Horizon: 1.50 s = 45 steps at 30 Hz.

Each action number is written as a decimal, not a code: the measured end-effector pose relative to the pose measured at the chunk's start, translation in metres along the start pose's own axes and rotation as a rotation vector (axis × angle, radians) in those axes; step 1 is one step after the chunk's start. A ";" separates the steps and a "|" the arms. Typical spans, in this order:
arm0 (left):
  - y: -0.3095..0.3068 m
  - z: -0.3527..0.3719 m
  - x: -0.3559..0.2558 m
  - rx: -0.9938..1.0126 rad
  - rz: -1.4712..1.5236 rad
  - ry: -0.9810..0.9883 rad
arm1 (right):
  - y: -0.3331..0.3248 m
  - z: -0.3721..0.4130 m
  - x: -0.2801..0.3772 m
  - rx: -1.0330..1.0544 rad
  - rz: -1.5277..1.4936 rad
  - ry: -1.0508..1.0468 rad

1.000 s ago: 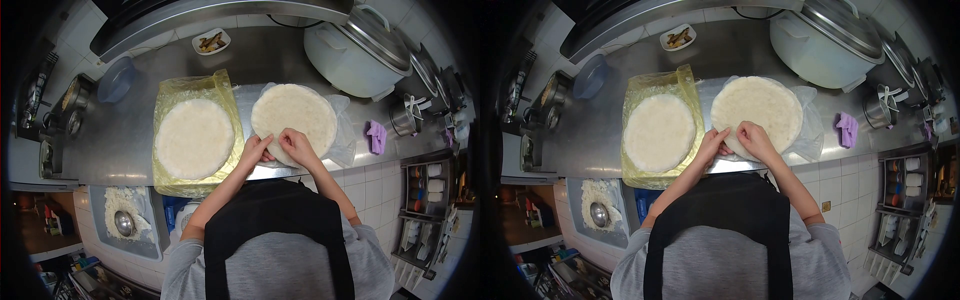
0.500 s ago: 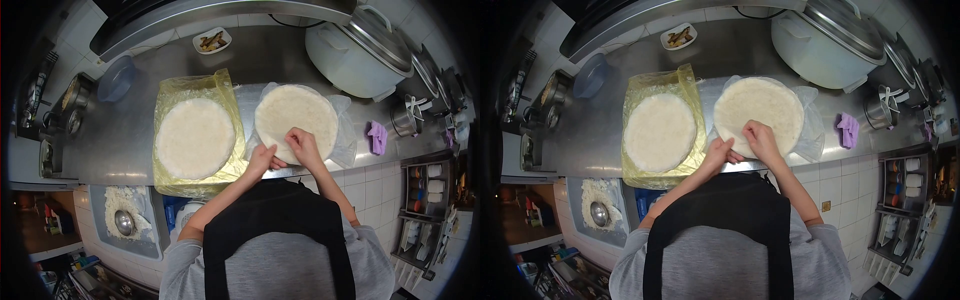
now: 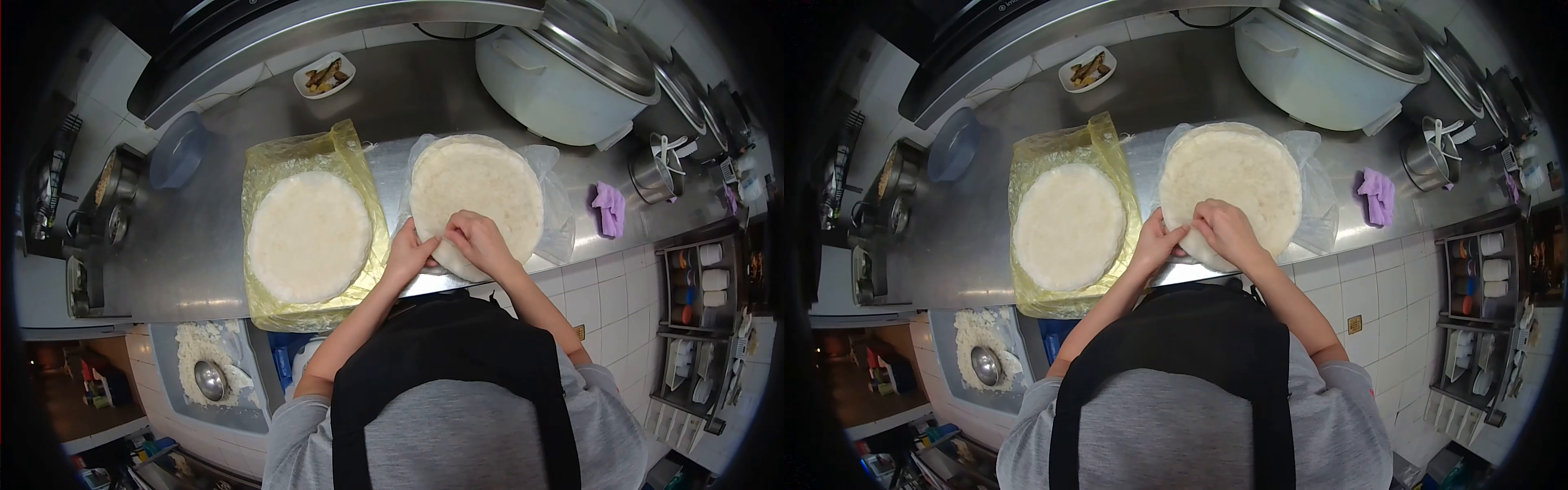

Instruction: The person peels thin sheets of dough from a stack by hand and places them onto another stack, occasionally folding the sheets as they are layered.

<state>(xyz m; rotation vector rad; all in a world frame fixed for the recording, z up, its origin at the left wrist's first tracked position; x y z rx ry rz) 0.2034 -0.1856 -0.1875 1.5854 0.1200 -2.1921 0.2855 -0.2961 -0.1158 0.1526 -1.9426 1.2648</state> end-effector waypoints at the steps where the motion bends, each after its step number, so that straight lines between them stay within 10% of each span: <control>1: -0.001 0.000 0.001 -0.018 -0.012 0.053 | -0.001 -0.001 -0.001 -0.008 0.043 -0.021; 45: 0.010 -0.007 -0.046 -0.119 -0.515 0.307 | -0.025 -0.021 0.001 -0.190 0.132 -0.064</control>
Point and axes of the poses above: each hand's wrist, its own z-axis away from the middle knuckle, its own y-axis out of the palm, x = y × z, the point moved 5 cm from there along -z, towards the middle knuckle, and after that the axes turned 3 degrees about z, right-handed, at the moved point
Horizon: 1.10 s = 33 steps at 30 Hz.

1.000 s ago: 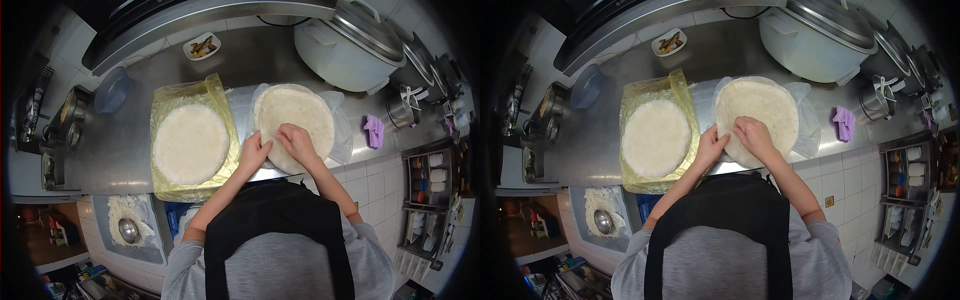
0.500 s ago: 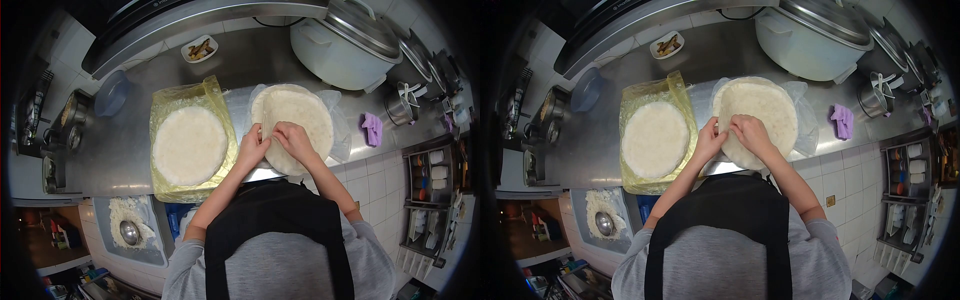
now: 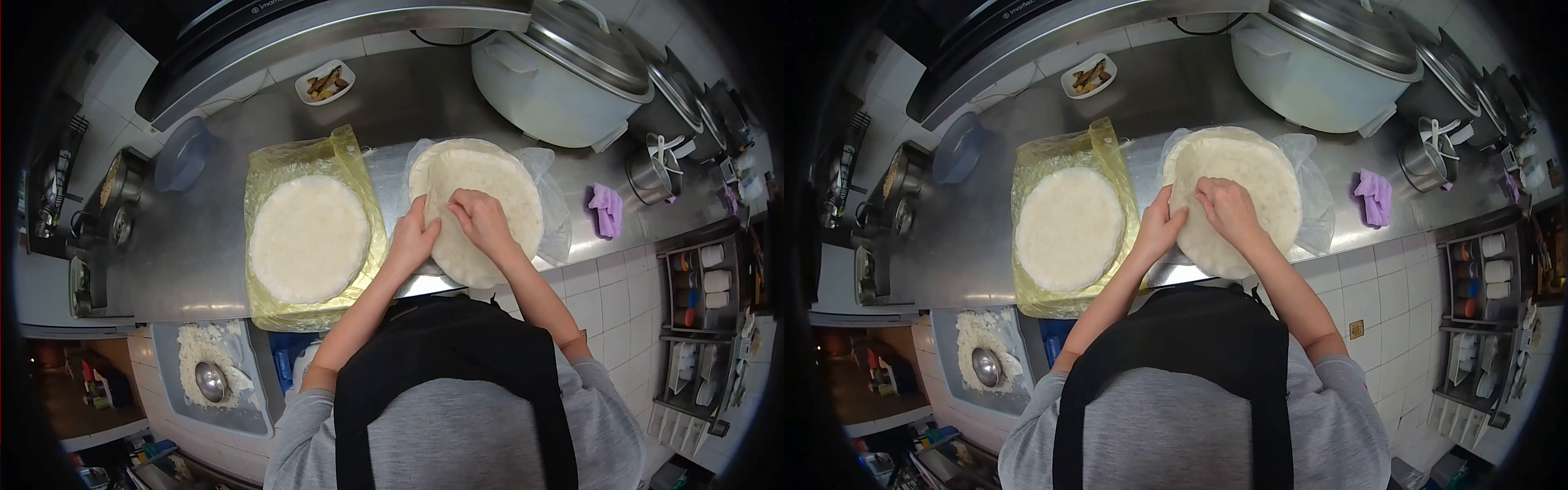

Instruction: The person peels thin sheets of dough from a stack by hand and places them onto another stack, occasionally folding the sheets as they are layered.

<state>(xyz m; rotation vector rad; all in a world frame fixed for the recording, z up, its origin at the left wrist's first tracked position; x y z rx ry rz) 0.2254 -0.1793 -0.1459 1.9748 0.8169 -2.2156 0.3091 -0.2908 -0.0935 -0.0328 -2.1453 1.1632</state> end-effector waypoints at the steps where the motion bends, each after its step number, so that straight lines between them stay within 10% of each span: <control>1: 0.000 0.001 0.003 -0.028 -0.023 0.047 | -0.002 0.000 -0.003 0.009 0.026 -0.006; 7: 0.010 -0.002 0.030 0.044 0.199 0.007 | -0.011 0.016 -0.022 0.025 -0.015 0.233; 10: 0.003 -0.008 0.016 0.056 0.096 -0.008 | -0.007 0.010 -0.001 -0.075 -0.052 -0.012; 33: -0.005 -0.016 -0.016 -0.011 -0.101 0.095 | -0.014 0.000 -0.025 -0.091 -0.002 0.126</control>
Point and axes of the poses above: each hand's wrist, its own z-axis away from the middle knuckle, its own y-axis out of the palm, x = y × z, the point moved 5 cm from there along -z, towards the middle knuckle, and after that the axes turned 3 degrees about z, right-handed, at the moved point
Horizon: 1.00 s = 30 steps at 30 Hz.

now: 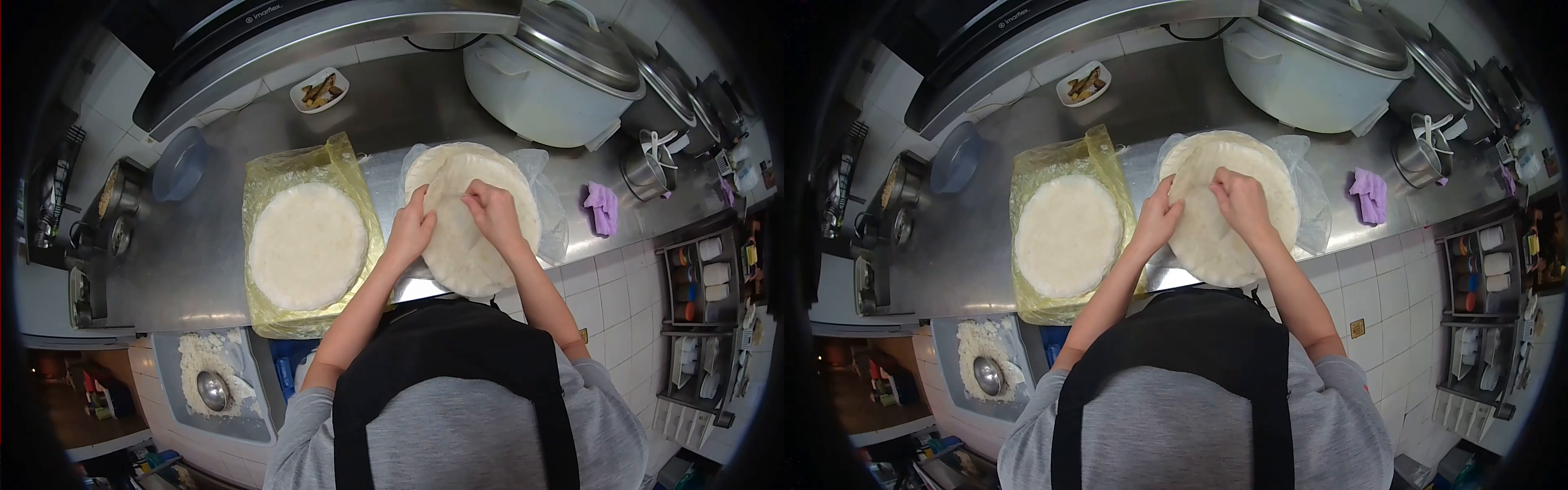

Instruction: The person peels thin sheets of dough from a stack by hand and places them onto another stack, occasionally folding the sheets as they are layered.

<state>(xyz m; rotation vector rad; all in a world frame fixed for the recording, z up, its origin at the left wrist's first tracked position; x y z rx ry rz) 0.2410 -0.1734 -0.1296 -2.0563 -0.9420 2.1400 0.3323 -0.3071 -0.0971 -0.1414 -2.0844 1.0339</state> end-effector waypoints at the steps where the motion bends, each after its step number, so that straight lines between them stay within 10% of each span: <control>1: -0.001 0.000 0.001 -0.034 0.029 0.049 | -0.005 0.002 -0.005 -0.044 -0.025 0.062; 10: 0.028 0.013 -0.024 0.037 1.094 -0.107 | -0.065 -0.002 0.032 -0.142 -0.186 0.044; 19: 0.016 0.031 0.039 0.104 0.520 -0.155 | 0.000 0.033 0.020 0.313 -0.062 -0.056; 30: 0.014 0.026 0.042 0.078 0.336 -0.042 | 0.044 0.020 0.022 0.273 0.071 -0.186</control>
Point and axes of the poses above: each hand's wrist, its own z-axis away from the middle knuckle, its own y-axis out of the palm, x = y × z, the point moved 5 cm from there along -z, towards the middle knuckle, and after that the axes turned 3 degrees about z, right-handed, at the moved point
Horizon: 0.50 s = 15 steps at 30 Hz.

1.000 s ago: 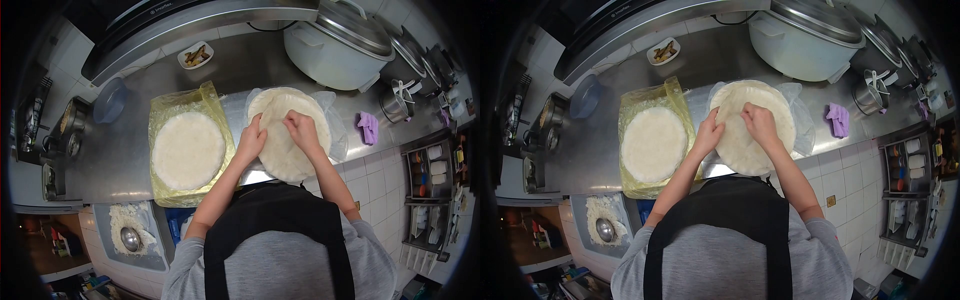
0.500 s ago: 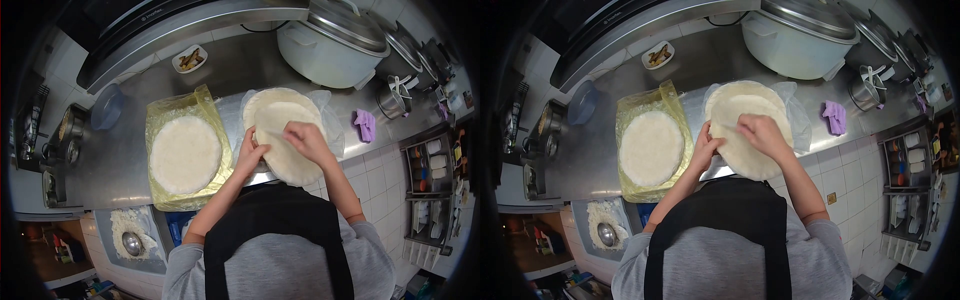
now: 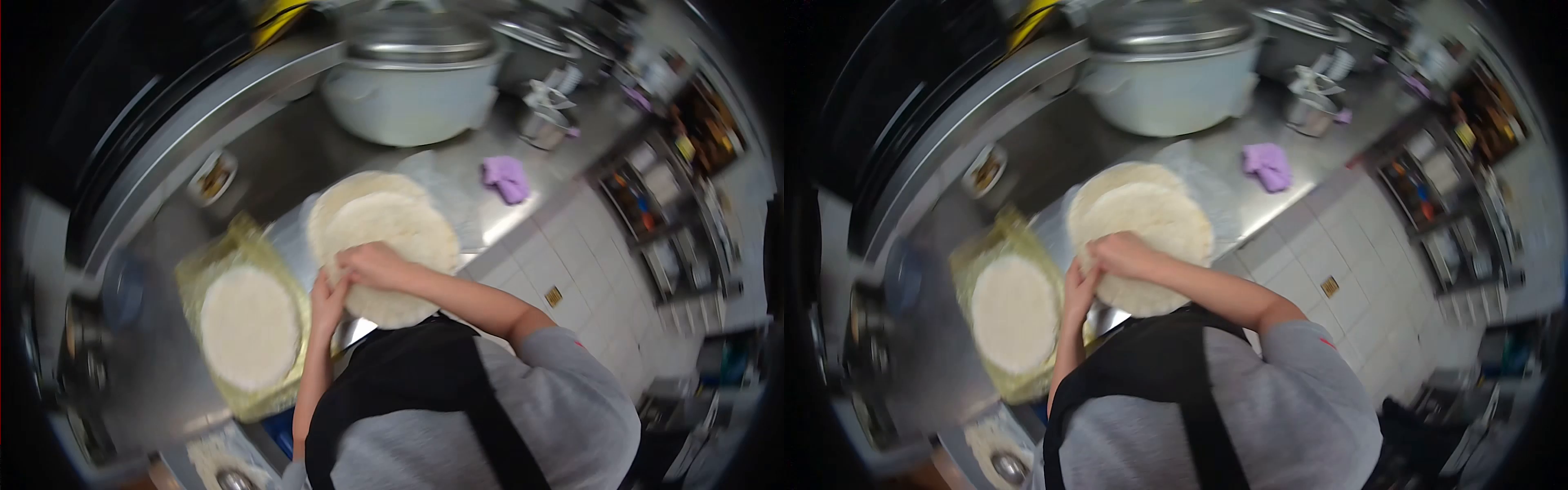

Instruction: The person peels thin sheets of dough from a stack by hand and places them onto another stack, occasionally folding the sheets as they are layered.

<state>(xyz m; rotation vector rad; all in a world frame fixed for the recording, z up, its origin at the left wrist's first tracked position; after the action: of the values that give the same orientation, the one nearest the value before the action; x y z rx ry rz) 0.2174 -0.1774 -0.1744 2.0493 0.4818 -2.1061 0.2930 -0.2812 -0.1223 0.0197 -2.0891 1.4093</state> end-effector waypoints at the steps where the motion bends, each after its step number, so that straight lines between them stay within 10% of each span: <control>1: 0.000 0.002 -0.008 0.004 -0.013 0.019 | 0.000 0.000 -0.001 -0.028 0.008 -0.032; 15: 0.003 -0.004 -0.030 0.009 -0.324 0.109 | -0.018 0.013 0.011 -0.147 0.156 -0.049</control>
<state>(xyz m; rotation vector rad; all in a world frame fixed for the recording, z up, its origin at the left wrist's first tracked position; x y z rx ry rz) 0.2235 -0.1823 -0.1453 2.2271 0.8759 -2.1708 0.2846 -0.2966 -0.1048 -0.1739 -2.2717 1.3515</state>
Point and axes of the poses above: each hand's wrist, its own z-axis away from the middle knuckle, its own y-axis out of the palm, x = y × z, the point moved 5 cm from there along -z, towards the middle knuckle, and after that the axes turned 3 degrees about z, right-handed, at the moved point
